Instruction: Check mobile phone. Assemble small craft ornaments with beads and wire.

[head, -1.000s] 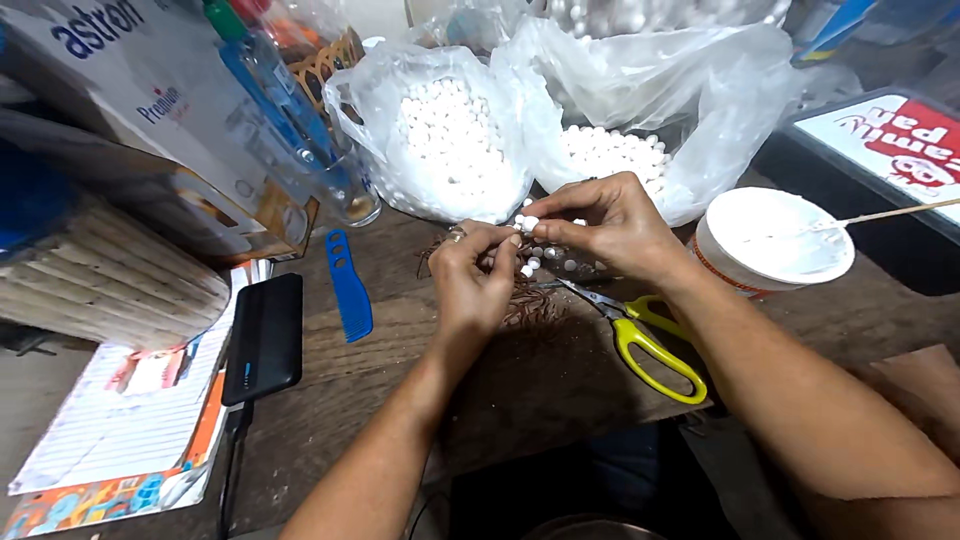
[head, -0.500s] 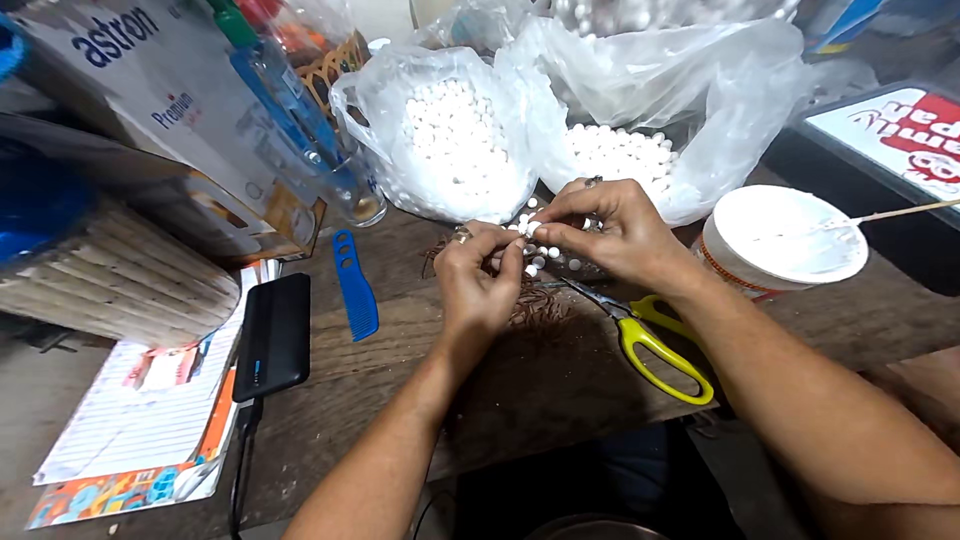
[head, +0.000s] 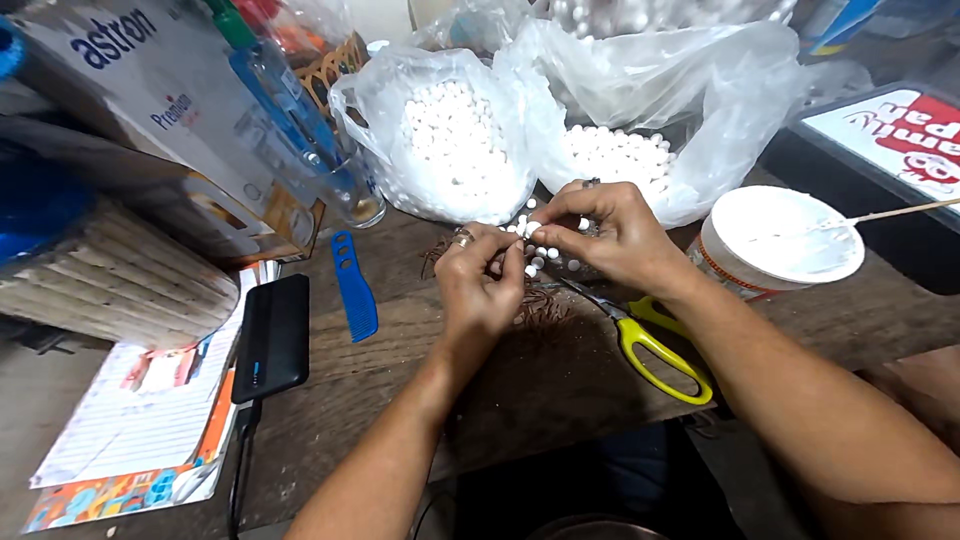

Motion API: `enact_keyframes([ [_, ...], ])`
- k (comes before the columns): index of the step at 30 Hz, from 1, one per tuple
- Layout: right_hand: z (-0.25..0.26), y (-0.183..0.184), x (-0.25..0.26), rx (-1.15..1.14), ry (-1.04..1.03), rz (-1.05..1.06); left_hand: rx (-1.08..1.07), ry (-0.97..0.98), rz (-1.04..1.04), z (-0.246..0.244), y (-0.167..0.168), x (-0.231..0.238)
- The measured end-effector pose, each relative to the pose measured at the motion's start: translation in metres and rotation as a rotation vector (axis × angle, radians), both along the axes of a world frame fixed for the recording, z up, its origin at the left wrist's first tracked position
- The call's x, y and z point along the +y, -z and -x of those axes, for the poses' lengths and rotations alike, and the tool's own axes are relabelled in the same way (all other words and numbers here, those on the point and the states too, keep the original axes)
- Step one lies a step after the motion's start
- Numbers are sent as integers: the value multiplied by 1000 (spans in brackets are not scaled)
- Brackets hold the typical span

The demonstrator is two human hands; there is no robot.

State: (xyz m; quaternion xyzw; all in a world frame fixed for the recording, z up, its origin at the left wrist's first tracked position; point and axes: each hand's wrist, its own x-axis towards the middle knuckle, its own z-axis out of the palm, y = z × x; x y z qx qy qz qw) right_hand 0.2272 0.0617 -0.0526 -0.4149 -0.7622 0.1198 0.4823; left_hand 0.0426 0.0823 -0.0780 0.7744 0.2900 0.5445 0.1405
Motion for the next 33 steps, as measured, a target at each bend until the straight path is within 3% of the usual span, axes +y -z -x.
enact_keyframes([
  [13, 4, 4, 3, 108, -19, 51, -35, 5, -3, -1, -1, 0],
  [20, -13, -5, 8, 274, -51, 87, -82, 42, 287, 0, -9, -2],
  [25, -11, -5, 8, 371, -87, 228, -191, 99, 464, 1, -16, -5],
  [33, -6, -7, 6, 483, -116, 317, -262, 106, 536, 0, -22, -8],
])
